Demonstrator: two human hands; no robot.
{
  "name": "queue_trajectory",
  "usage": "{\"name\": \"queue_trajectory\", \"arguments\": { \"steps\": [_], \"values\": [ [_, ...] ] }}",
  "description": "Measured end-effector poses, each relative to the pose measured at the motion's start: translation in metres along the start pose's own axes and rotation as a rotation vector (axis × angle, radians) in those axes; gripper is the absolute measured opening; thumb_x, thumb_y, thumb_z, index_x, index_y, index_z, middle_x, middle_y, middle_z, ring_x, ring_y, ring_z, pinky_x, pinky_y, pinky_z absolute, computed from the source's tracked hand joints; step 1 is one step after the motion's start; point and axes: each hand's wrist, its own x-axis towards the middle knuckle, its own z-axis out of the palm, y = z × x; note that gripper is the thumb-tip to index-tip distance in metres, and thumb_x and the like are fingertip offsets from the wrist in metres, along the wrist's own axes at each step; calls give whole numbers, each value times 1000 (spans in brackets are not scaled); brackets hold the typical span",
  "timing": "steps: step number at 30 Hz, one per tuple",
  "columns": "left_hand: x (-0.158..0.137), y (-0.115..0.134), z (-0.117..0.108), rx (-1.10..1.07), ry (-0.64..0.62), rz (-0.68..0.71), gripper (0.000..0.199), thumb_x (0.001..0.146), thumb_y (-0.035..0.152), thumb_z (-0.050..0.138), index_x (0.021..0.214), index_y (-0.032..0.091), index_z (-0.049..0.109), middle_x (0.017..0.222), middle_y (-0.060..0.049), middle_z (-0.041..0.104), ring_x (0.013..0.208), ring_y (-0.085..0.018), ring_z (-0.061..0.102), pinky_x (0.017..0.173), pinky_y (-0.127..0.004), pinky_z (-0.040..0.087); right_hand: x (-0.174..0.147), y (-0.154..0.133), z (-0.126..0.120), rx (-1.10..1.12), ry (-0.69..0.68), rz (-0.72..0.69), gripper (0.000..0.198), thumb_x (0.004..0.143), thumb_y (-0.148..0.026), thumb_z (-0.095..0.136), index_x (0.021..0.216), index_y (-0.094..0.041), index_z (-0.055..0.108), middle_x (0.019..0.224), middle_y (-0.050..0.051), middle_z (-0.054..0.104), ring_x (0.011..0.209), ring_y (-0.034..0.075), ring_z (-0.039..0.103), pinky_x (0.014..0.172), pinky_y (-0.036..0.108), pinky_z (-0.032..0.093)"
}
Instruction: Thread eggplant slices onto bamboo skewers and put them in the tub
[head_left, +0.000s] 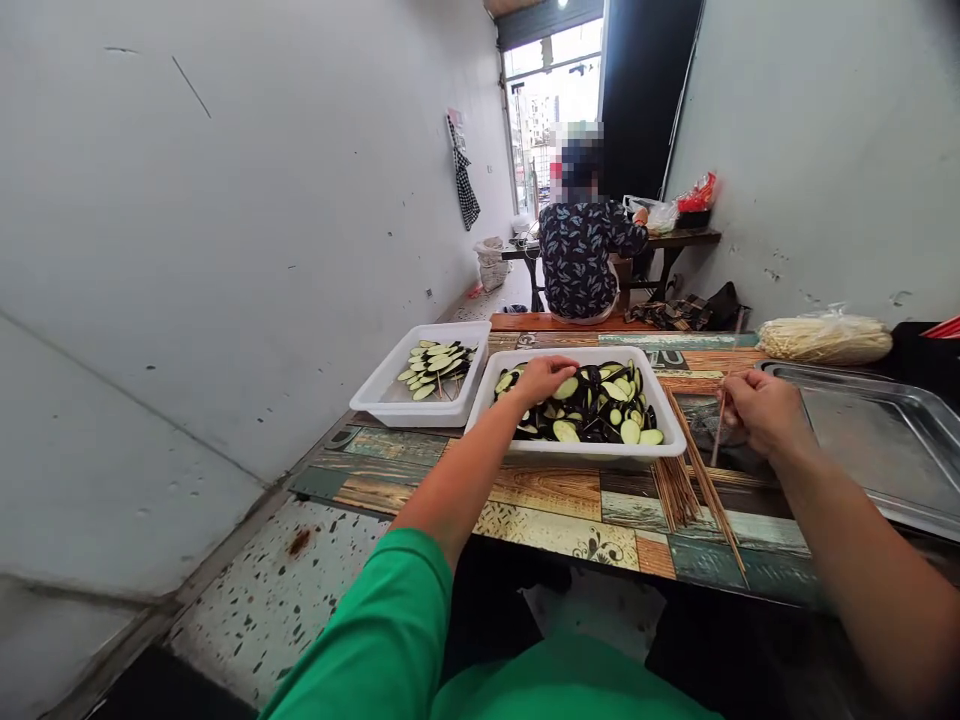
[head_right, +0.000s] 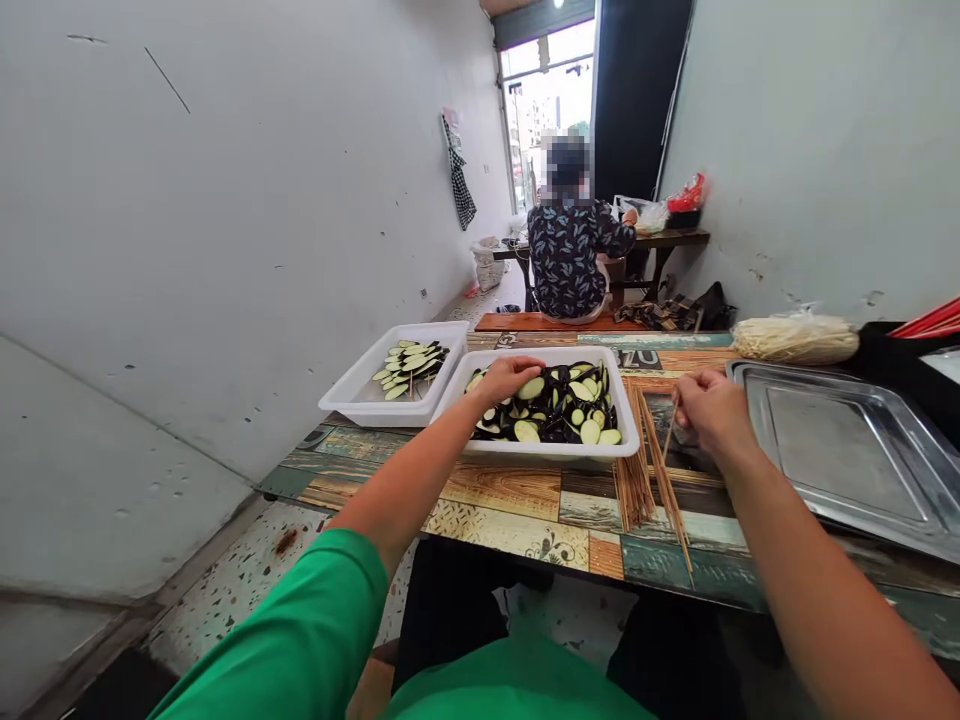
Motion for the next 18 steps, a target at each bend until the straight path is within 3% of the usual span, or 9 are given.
{"name": "queue_trajectory", "arguments": {
  "steps": [2, 3, 6, 8, 13, 15, 18],
  "values": [
    [-3, 6, 1, 116, 7, 127, 20, 85, 29, 64, 98, 20, 77, 113, -7, 71, 108, -19, 61, 100, -30, 43, -6, -15, 12, 385, -101, 60, 17, 78, -34, 53, 69, -24, 42, 49, -8, 40, 31, 5, 27, 35, 24, 14],
    [-6, 10, 2, 143, -65, 181, 19, 84, 30, 66, 95, 21, 77, 113, -6, 71, 108, -19, 61, 100, -30, 43, -9, -21, 19, 495, -145, 84, 16, 76, -35, 56, 72, -24, 46, 48, -9, 38, 31, 5, 24, 34, 23, 13],
    [-13, 19, 9, 171, -472, 293, 21, 81, 33, 70, 97, 21, 77, 100, -4, 73, 96, -17, 64, 93, -26, 45, -15, -30, 43, 612, -113, 56, 23, 71, -38, 64, 82, -22, 53, 47, -11, 37, 31, 5, 25, 32, 21, 14],
    [-17, 22, 16, 251, -657, 357, 25, 79, 30, 71, 102, 21, 77, 102, -5, 71, 97, -17, 63, 93, -25, 44, -16, -27, 53, 651, -73, 41, 27, 69, -41, 66, 83, -21, 55, 46, -11, 38, 30, 4, 25, 31, 20, 15],
    [-20, 24, 36, 649, -710, 331, 44, 77, 29, 69, 121, 24, 69, 108, -9, 64, 105, -24, 58, 96, -32, 42, -18, -18, 58, 725, -85, 102, 25, 68, -38, 69, 80, -20, 57, 46, -11, 39, 30, 3, 24, 30, 20, 13],
    [-15, 26, 38, 698, -714, 306, 35, 78, 34, 68, 110, 23, 73, 102, -9, 64, 100, -24, 59, 92, -31, 44, -20, -20, 55, 734, -67, 122, 23, 69, -36, 69, 79, -19, 57, 46, -11, 39, 31, 3, 24, 30, 19, 13],
    [-3, 25, 25, 533, -762, 261, 22, 74, 40, 72, 84, 21, 75, 84, -3, 65, 83, -18, 60, 79, -24, 45, -25, -24, 49, 740, -93, 113, 23, 70, -36, 70, 79, -19, 58, 45, -11, 37, 32, 3, 23, 31, 19, 13]
  ]
}}
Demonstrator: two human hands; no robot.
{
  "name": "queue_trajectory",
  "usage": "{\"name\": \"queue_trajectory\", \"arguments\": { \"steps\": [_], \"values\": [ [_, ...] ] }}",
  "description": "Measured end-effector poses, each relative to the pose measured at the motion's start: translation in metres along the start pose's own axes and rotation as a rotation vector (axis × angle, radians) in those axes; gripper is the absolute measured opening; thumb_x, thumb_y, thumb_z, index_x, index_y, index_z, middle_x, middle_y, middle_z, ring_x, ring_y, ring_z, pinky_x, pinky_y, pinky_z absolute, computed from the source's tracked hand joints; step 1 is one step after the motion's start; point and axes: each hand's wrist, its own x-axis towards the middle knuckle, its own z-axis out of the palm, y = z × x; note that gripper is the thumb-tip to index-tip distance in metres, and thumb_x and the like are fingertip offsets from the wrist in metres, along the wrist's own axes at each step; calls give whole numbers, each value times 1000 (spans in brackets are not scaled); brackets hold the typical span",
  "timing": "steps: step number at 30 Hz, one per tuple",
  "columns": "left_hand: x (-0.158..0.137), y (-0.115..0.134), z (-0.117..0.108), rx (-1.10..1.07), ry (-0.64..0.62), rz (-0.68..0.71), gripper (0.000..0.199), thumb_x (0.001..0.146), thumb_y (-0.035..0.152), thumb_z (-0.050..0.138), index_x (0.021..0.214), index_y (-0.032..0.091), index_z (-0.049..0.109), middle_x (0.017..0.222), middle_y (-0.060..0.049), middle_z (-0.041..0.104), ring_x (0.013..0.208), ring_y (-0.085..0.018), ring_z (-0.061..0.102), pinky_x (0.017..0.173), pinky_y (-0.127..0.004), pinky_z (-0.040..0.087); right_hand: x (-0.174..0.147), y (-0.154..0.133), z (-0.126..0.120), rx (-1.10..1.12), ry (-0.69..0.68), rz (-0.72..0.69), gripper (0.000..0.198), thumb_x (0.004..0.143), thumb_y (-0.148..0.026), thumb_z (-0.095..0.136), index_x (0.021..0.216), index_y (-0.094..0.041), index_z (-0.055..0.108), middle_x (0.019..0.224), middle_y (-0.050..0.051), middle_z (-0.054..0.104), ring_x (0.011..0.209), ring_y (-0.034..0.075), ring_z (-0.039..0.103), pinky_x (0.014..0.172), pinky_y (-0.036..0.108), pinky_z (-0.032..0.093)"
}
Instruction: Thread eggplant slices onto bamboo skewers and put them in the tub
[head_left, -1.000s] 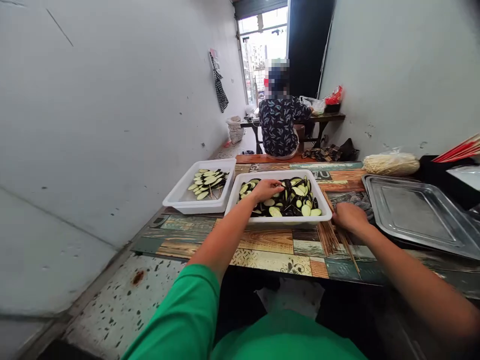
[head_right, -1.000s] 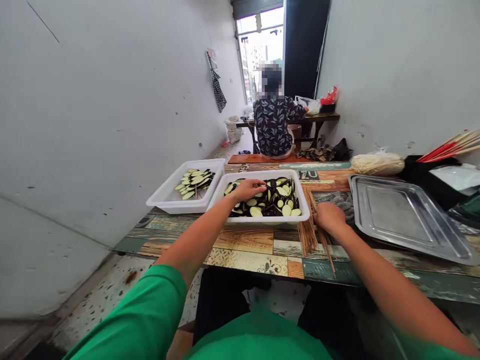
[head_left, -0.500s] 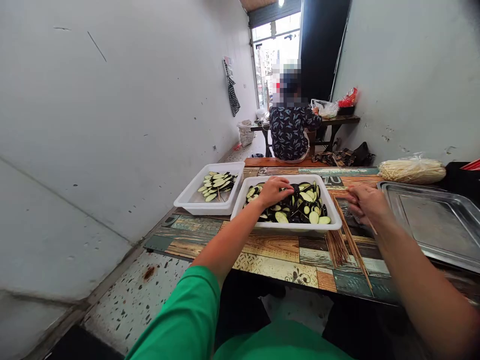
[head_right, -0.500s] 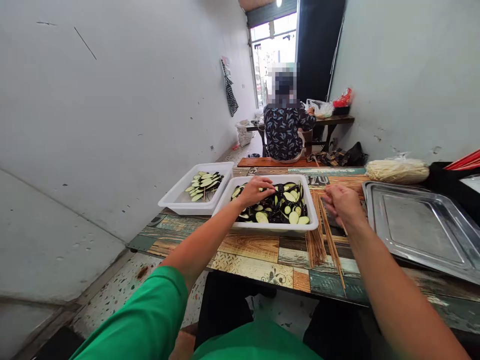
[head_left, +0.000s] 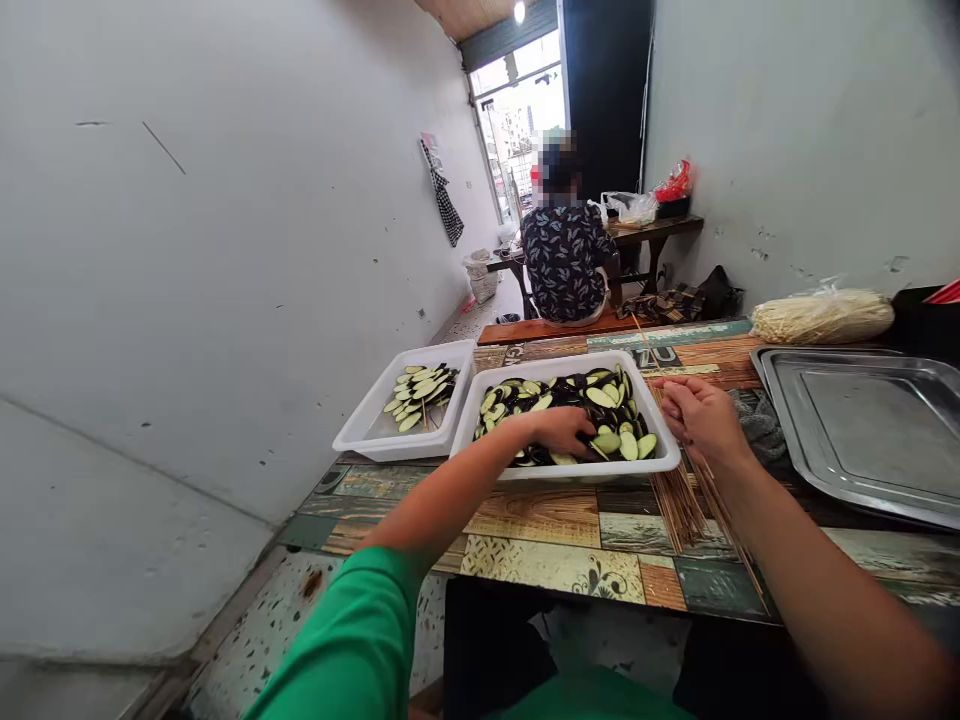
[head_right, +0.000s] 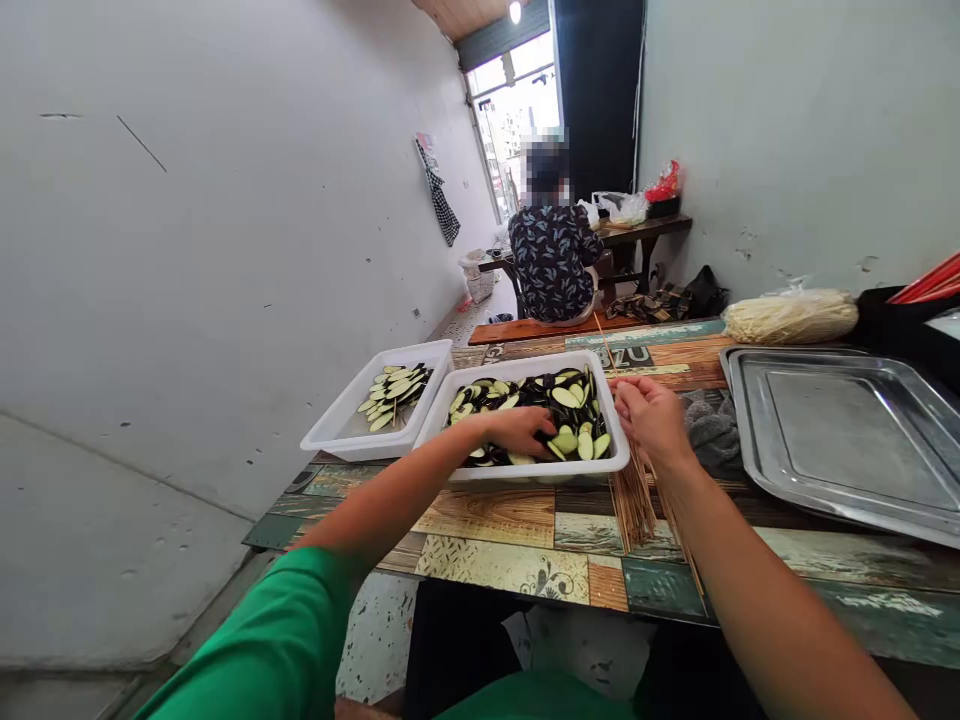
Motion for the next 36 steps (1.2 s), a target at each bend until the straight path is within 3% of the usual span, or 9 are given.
{"name": "queue_trajectory", "arguments": {
  "steps": [5, 12, 18, 20, 23, 27, 32, 34, 36],
  "values": [
    [-11, -25, -23, -362, 139, -142, 31, 74, 50, 69, 78, 20, 74, 61, 5, 59, 57, -10, 50, 60, -21, 41, -8, -7, -2, -110, -162, 19, 33, 67, -43, 74, 85, -17, 64, 46, -9, 41, 33, 3, 27, 33, 19, 15],
    [-1, -27, -21, -352, 293, -219, 28, 79, 41, 64, 89, 17, 76, 62, 4, 60, 58, -10, 49, 59, -21, 39, -16, -11, 1, -267, -145, -24, 42, 66, -46, 71, 93, -14, 69, 48, -7, 45, 36, 5, 34, 36, 21, 22],
    [7, -27, -24, -598, 552, -292, 43, 84, 26, 61, 126, 20, 65, 73, 3, 65, 60, -9, 54, 68, -23, 47, -18, -6, -2, -383, -141, -96, 52, 69, -45, 66, 107, -10, 70, 50, -5, 49, 40, 7, 38, 38, 22, 27],
    [10, -25, -26, -728, 560, -364, 40, 83, 20, 63, 123, 20, 67, 64, 4, 60, 55, -8, 50, 64, -22, 47, -17, -2, -4, -452, -125, -147, 48, 72, -44, 66, 107, -11, 72, 51, -4, 50, 42, 8, 39, 39, 22, 28],
    [10, -23, -29, -1142, 547, -465, 36, 84, 11, 63, 119, 17, 67, 61, 4, 56, 54, -7, 52, 61, -20, 48, -15, 3, -6, -517, -146, -193, 46, 76, -43, 64, 108, -12, 73, 52, -3, 51, 44, 8, 40, 40, 21, 29],
    [3, -22, -31, -1591, 650, -417, 24, 87, 5, 58, 110, 7, 66, 67, -3, 62, 62, -9, 62, 68, -22, 54, -20, 3, -6, -549, -148, -223, 49, 79, -46, 62, 111, -11, 73, 53, -2, 52, 44, 9, 41, 41, 22, 30],
    [0, -25, -24, -1682, 745, -372, 33, 81, 0, 65, 112, 12, 64, 70, -3, 66, 64, -12, 67, 66, -24, 56, -37, 3, -1, -742, -58, -311, 51, 81, -48, 55, 111, -12, 76, 56, 3, 61, 45, 13, 46, 44, 27, 34],
    [1, -25, -21, -1699, 768, -372, 23, 81, 2, 67, 102, 10, 65, 73, -4, 68, 65, -13, 68, 65, -24, 56, -41, 3, 1, -917, 1, -420, 47, 80, -46, 53, 105, -16, 79, 59, 5, 67, 49, 16, 52, 50, 29, 38],
    [3, -25, -21, -1733, 787, -361, 14, 80, 3, 69, 92, 9, 65, 77, -6, 70, 68, -14, 69, 68, -24, 56, -41, 4, 2, -1026, -26, -513, 42, 80, -44, 52, 98, -20, 81, 61, 6, 70, 55, 19, 58, 57, 32, 42]
  ]
}}
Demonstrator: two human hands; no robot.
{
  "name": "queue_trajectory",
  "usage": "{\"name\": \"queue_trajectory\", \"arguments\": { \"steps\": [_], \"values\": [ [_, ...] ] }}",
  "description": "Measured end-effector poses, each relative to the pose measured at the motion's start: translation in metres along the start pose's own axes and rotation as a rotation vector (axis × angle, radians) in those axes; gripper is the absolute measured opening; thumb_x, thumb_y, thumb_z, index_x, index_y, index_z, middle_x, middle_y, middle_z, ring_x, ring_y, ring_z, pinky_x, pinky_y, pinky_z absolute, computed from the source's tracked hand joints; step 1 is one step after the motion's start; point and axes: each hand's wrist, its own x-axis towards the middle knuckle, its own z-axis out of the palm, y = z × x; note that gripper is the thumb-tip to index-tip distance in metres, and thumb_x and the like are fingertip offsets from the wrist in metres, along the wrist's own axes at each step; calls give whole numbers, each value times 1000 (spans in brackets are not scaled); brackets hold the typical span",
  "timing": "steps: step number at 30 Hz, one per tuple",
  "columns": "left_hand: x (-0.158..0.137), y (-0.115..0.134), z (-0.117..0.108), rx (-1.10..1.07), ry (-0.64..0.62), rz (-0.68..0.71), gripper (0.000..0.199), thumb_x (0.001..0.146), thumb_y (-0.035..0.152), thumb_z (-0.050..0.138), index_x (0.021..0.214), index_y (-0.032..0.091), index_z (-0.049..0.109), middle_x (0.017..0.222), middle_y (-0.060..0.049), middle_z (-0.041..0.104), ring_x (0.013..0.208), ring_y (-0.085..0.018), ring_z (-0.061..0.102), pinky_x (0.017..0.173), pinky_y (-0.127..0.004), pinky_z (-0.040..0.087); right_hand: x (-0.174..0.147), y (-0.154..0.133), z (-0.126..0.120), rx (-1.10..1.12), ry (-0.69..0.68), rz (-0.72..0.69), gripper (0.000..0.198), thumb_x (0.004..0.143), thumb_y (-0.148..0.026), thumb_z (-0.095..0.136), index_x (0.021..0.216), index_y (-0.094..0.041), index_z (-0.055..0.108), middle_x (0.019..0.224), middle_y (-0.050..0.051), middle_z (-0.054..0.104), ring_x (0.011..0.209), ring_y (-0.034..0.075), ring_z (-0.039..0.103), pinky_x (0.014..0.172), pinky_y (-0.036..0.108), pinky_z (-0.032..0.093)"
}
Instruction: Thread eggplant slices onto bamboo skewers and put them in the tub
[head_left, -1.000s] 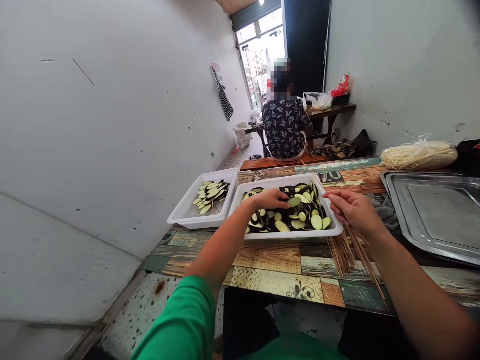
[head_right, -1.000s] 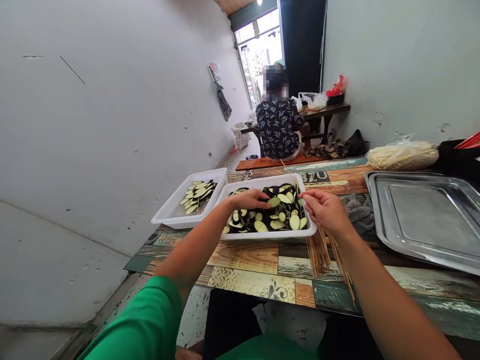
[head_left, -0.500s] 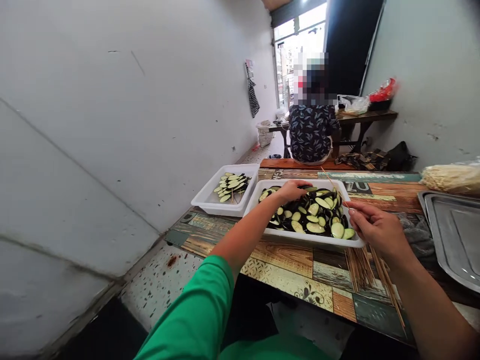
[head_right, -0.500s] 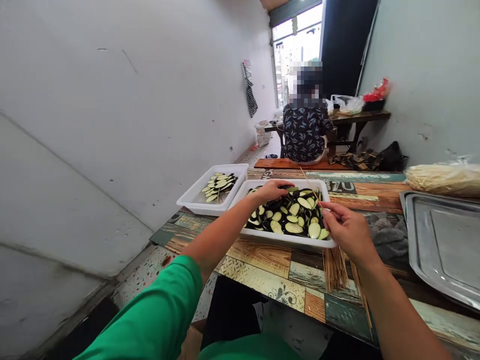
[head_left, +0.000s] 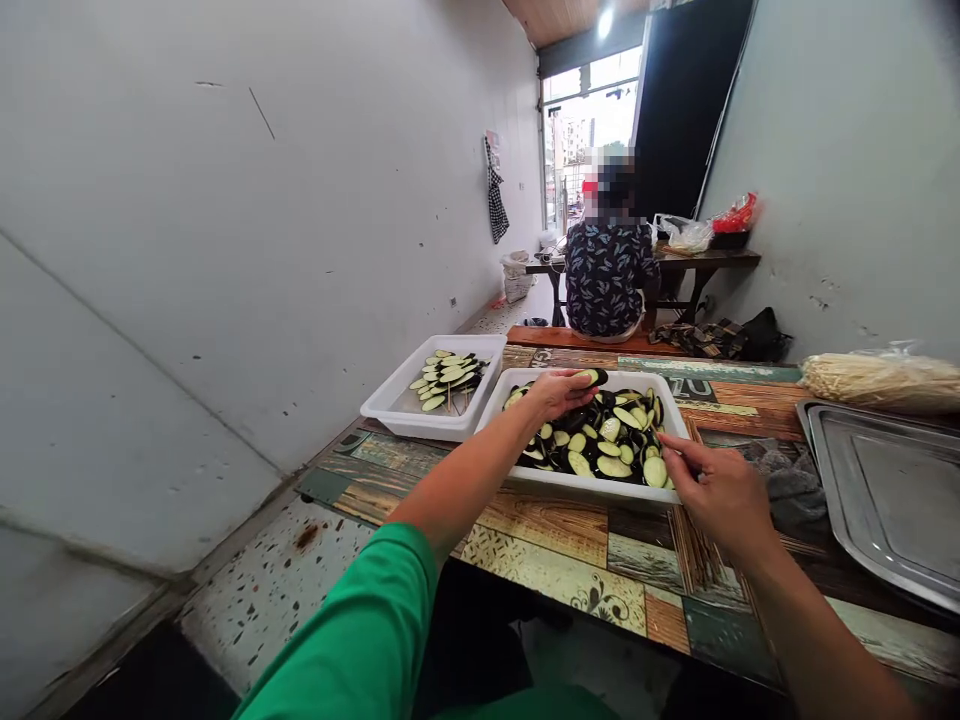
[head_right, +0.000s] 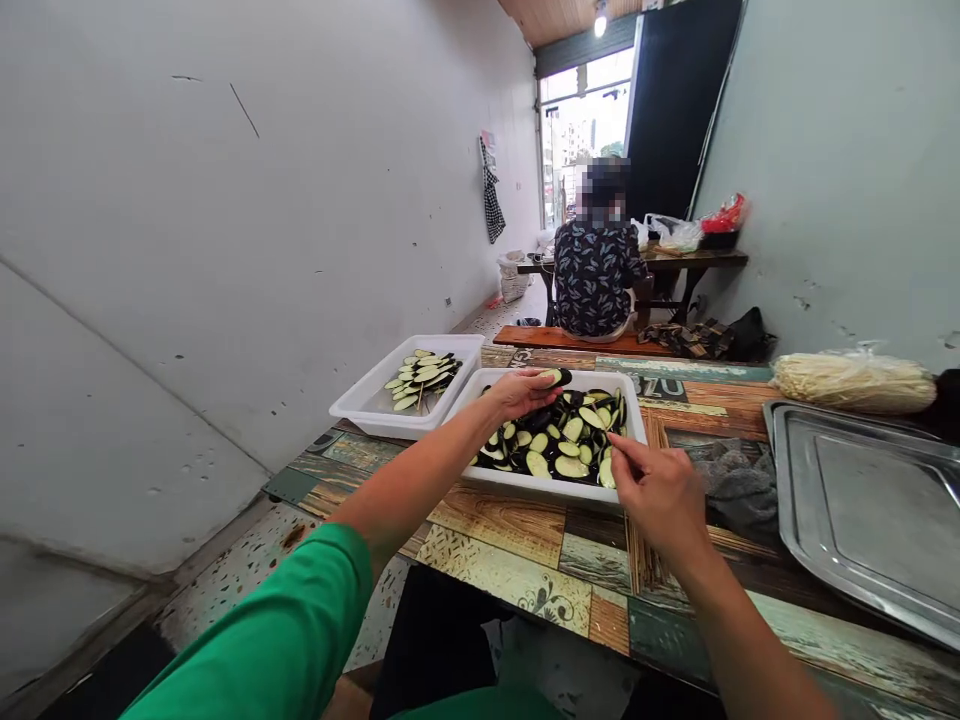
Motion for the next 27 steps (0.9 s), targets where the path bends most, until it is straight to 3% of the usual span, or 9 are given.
{"name": "queue_trajectory", "arguments": {
  "steps": [3, 5, 8, 16, 23, 27],
  "values": [
    [0, 1, 2, -46, 23, -38, 8, 82, 6, 67, 89, 10, 64, 80, -9, 72, 73, -16, 71, 73, -29, 58, 2, 1, 2, -5, -93, -88, 38, 79, -41, 50, 90, -23, 82, 62, 5, 72, 61, 21, 62, 64, 33, 44],
    [-2, 3, 3, -62, 34, -65, 2, 87, 8, 62, 88, 9, 64, 80, -10, 72, 74, -17, 71, 73, -30, 59, 3, 1, 4, 7, -137, -85, 39, 80, -41, 49, 90, -22, 82, 59, 4, 71, 59, 21, 61, 63, 32, 43],
    [-5, 5, 5, -79, 10, -71, 9, 91, 8, 55, 88, 9, 63, 78, -10, 72, 72, -17, 71, 70, -28, 59, 4, 0, 5, 26, -166, -66, 42, 81, -43, 48, 92, -20, 82, 57, 4, 70, 55, 20, 59, 61, 32, 42],
    [-8, 4, 7, -103, -32, -68, 13, 90, 6, 54, 94, 5, 66, 84, -14, 73, 76, -18, 72, 75, -30, 60, 5, 0, 5, 62, -195, -44, 43, 81, -42, 47, 92, -18, 81, 65, 5, 74, 54, 19, 60, 57, 30, 42],
    [-8, 1, 9, -85, -37, -157, 17, 93, 7, 49, 98, 3, 64, 74, -13, 71, 70, -17, 72, 70, -27, 59, 4, 0, 6, 13, -169, -49, 48, 82, -45, 45, 95, -15, 81, 55, 5, 67, 57, 22, 59, 59, 32, 42],
    [-14, 3, 11, -103, -90, -141, 19, 94, 8, 47, 95, 3, 65, 73, -13, 71, 69, -16, 71, 70, -24, 59, 4, 0, 6, 25, -180, -60, 47, 84, -44, 45, 95, -16, 80, 55, 4, 66, 53, 20, 56, 57, 31, 41]
  ]
}}
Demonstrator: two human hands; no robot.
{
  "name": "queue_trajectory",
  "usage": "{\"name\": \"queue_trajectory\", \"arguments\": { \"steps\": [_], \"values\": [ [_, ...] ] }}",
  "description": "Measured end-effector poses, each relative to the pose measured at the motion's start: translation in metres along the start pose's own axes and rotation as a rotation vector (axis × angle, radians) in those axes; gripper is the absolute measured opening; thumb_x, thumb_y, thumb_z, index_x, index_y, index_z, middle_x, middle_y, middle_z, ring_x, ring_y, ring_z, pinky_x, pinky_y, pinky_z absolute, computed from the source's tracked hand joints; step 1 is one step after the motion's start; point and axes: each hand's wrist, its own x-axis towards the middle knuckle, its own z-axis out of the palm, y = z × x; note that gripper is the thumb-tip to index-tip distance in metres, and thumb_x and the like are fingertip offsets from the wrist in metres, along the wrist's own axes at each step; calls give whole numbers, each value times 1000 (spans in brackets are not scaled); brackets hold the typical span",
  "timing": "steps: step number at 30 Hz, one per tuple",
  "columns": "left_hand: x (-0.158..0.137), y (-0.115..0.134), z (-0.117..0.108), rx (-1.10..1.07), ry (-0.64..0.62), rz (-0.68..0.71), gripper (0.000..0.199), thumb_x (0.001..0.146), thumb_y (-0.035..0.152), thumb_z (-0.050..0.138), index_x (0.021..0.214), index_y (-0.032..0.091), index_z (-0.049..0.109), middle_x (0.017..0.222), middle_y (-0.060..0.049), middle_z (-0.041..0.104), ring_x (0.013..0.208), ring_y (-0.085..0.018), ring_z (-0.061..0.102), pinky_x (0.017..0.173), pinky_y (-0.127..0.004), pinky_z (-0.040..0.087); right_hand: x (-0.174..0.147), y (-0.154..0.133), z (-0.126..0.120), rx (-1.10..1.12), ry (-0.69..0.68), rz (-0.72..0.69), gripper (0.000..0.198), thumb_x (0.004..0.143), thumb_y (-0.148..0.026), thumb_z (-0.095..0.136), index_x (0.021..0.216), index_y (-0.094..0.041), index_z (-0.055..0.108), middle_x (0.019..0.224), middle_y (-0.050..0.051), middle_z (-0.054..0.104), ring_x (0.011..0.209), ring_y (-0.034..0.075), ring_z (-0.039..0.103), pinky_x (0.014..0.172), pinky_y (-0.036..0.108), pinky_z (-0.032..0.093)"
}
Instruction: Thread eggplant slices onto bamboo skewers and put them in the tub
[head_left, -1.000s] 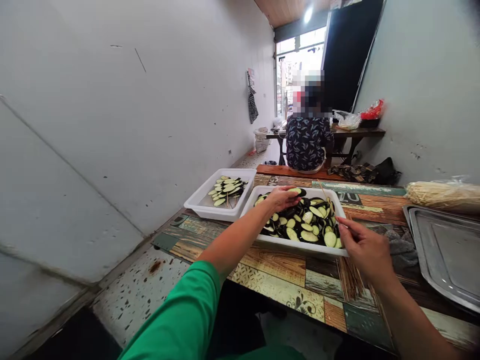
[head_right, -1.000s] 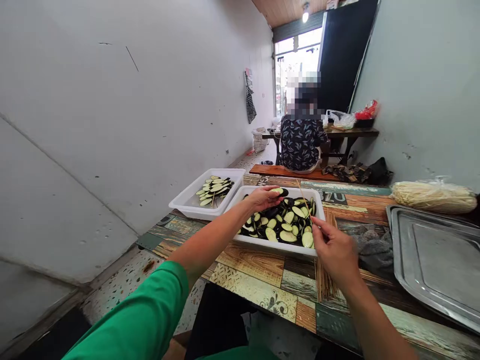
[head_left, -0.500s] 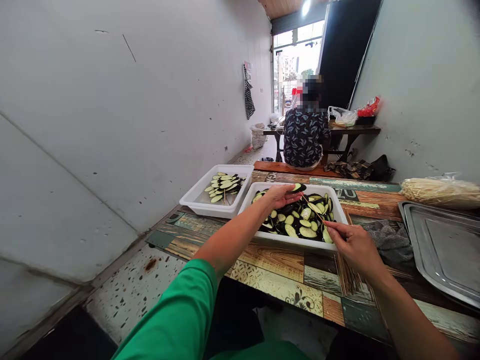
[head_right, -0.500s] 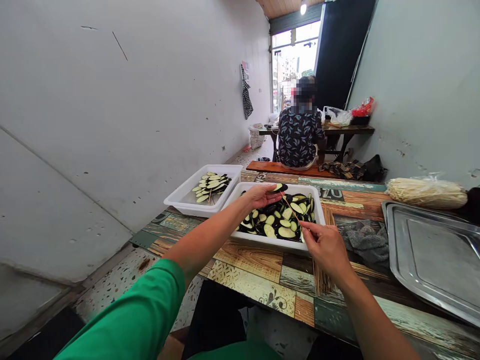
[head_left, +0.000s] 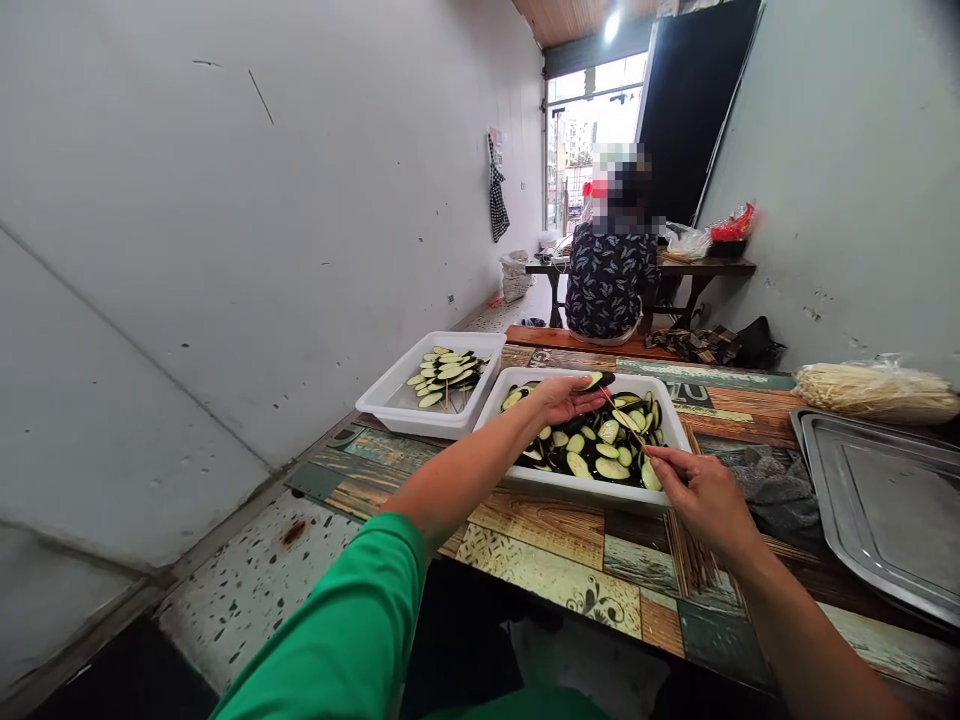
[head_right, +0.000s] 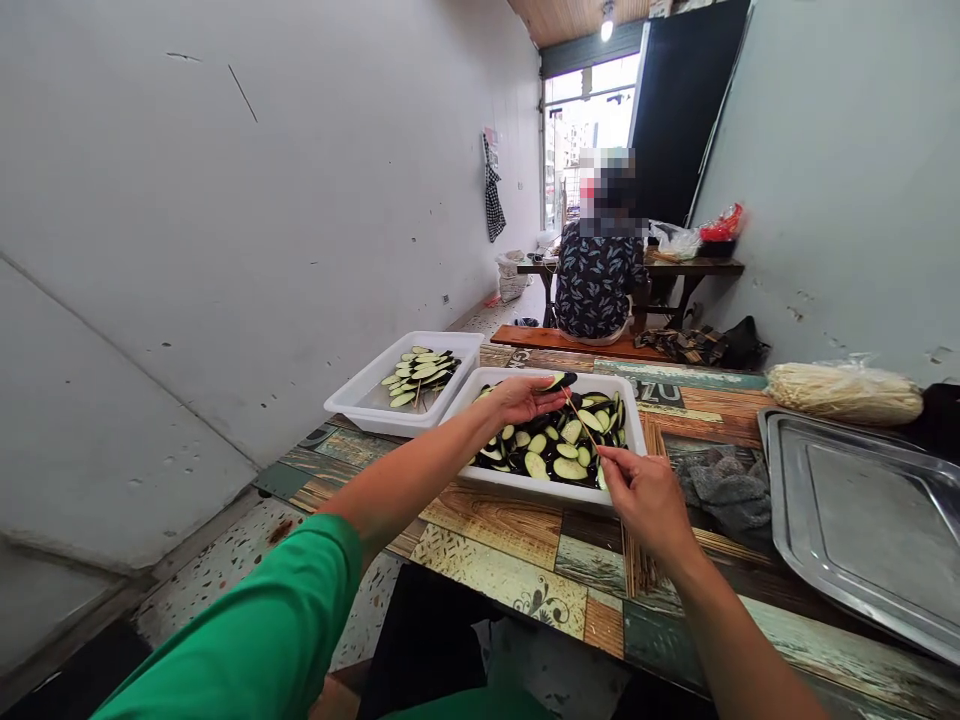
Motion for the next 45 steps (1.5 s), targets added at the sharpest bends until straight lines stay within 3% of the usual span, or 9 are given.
{"name": "queue_trajectory", "arguments": {
  "steps": [8, 19, 23, 26, 30, 33, 35, 40, 45],
  "values": [
    [-3, -6, 3, 8, -63, 51, 20, 94, 6, 47, 89, 6, 66, 75, -11, 72, 71, -16, 72, 75, -26, 58, 0, -3, 2, 11, 9, 19, 45, 84, -42, 44, 94, -16, 79, 52, 4, 65, 54, 20, 57, 57, 31, 41],
    [-8, -13, 4, 25, -169, 44, 9, 89, 6, 59, 93, 7, 68, 85, -12, 74, 82, -15, 73, 96, -34, 53, -1, -2, 6, 8, 22, 71, 43, 85, -41, 43, 94, -18, 78, 63, 6, 70, 59, 21, 60, 60, 32, 43],
    [-14, -26, 13, 145, -286, -66, 6, 86, 7, 64, 89, 8, 68, 84, -11, 74, 79, -17, 73, 94, -37, 54, 0, 0, 10, 18, 73, 70, 42, 84, -43, 45, 94, -17, 77, 66, 7, 71, 62, 22, 60, 64, 33, 44],
    [-17, -32, 19, 233, -367, -72, 7, 83, 10, 69, 90, 9, 70, 82, -10, 74, 77, -16, 73, 93, -37, 54, 2, 2, 10, 131, 56, 114, 45, 85, -46, 46, 97, -14, 75, 65, 7, 71, 53, 18, 56, 55, 30, 42],
    [-16, -22, 18, 155, -299, 132, 13, 83, 14, 71, 95, 10, 71, 87, -9, 74, 80, -14, 72, 97, -35, 52, 3, 1, 6, 227, 31, 135, 49, 84, -50, 51, 105, -11, 73, 58, 3, 65, 47, 15, 52, 47, 27, 38],
    [-15, -11, 14, 66, -221, 220, 23, 84, 12, 69, 107, 15, 70, 92, -6, 74, 80, -14, 72, 96, -34, 53, 3, 0, 3, 203, 40, 134, 47, 85, -48, 50, 103, -12, 75, 63, 4, 68, 50, 16, 54, 47, 26, 37],
    [-16, -8, 13, 52, -219, 210, 25, 86, 13, 67, 111, 16, 69, 92, -7, 74, 78, -14, 72, 93, -35, 54, 3, -1, 2, 178, 56, 121, 47, 87, -47, 47, 104, -14, 76, 67, 6, 70, 53, 17, 56, 49, 27, 39],
    [-20, -11, 17, 46, -210, 180, 15, 92, 19, 60, 101, 12, 70, 87, -9, 72, 77, -15, 71, 89, -34, 56, 2, -1, 4, 104, 91, 66, 46, 90, -43, 42, 112, -17, 73, 70, 6, 71, 59, 19, 60, 57, 29, 43],
    [-20, -20, 17, 139, -258, 148, 16, 83, 23, 72, 92, 11, 72, 85, -9, 72, 79, -16, 70, 88, -34, 54, 3, -1, 8, 35, 83, 50, 44, 91, -42, 40, 106, -19, 74, 59, 3, 64, 54, 19, 54, 60, 31, 40]
  ]
}}
